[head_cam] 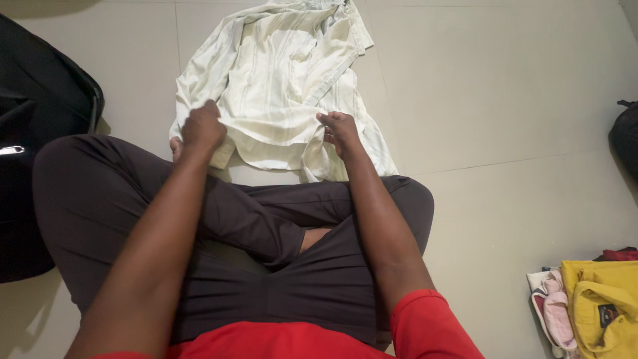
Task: The person folds two shirts on the floor and places one of them into a black bag.
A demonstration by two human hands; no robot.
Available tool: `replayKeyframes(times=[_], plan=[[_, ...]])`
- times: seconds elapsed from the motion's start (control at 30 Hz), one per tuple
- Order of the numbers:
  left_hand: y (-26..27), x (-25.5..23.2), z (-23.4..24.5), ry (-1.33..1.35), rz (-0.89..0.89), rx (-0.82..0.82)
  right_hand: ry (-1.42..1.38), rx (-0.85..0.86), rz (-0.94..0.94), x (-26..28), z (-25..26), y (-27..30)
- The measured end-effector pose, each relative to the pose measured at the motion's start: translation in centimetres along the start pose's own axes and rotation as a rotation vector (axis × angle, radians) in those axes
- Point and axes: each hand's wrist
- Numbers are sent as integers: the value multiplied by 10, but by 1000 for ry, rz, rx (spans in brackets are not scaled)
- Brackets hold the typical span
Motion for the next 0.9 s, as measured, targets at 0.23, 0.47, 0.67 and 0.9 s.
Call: replayKeyframes(times=[0.23, 0.47, 0.67, 0.9], plan=[[3, 18, 29, -279, -203, 4, 246, 33, 208, 7, -5, 5], [0, -2, 56, -405, -126, 487, 650, 477, 145, 6, -18, 27], [-3, -11, 11, -149, -472, 118, 814, -56, 340, 21, 17, -22], [6, -84, -53, 109, -594, 26, 1276, -388, 358, 28, 55, -63]])
Point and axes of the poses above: each hand's wrist, its own y-axis away from the middle knuckle, its own z-axis out of the back of the hand, x = y × z, and after that the axes turned 15 degrees about -x, right-handed
